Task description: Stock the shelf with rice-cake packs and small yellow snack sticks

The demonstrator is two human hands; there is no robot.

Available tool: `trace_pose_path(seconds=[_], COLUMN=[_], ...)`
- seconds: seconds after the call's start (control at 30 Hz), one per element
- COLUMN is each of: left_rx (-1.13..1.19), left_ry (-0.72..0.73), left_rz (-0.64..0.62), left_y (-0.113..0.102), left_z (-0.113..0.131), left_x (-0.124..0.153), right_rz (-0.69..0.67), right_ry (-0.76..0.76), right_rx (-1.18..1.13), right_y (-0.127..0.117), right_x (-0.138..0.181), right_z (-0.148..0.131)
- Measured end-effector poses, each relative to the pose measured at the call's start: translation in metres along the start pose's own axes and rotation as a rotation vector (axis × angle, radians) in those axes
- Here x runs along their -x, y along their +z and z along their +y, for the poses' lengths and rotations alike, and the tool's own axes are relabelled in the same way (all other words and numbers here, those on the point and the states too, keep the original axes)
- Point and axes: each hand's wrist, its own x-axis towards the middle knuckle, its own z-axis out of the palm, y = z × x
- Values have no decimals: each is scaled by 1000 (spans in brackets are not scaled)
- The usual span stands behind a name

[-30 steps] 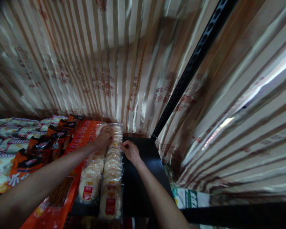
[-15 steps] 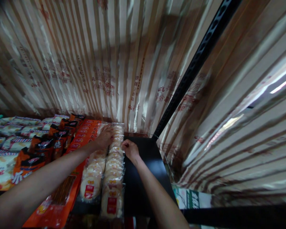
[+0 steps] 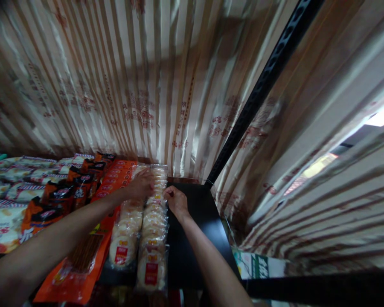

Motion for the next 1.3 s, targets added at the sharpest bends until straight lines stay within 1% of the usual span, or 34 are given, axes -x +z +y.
trace_pose_path(seconds=[0.1, 0.27, 0.33, 0.43, 0.5, 0.67, 0.83, 0.9, 1.03, 1.13, 1.3], left_rx=[-4, -25, -19, -15, -21, -29, -34, -32, -42, -61, -96], left_ry=[-36, -61, -70, -60, -38, -27, -39, -44, -44, -41, -57], left_rz=[-26, -8, 1, 11, 22, 56, 45, 42, 49, 19, 33], left_y=[1, 0, 0, 1, 1, 3, 3, 4, 4, 4, 6], left_z=[3, 10, 11, 10, 9, 6, 6, 6, 5, 5, 2], left_x=[0, -1, 0, 1, 3, 4, 4, 4, 4, 3, 3], right_rz=[0, 6, 14, 64, 72, -38, -152, -167, -154, -144, -64], right_ry=[-5, -21, -26, -15, 6, 48, 86, 82, 52, 31, -10], right_rx=[-16, -123, -132, -113, -113, -215, -316, -316, -356, -413, -408], right_y=[2, 6, 5, 0, -2, -1, 2, 1, 1, 3, 5], right_x=[-1, -3, -1, 4, 10, 20, 17, 15, 16, 19, 23], right_z=[3, 10, 11, 12, 13, 22, 27, 25, 18, 12, 8])
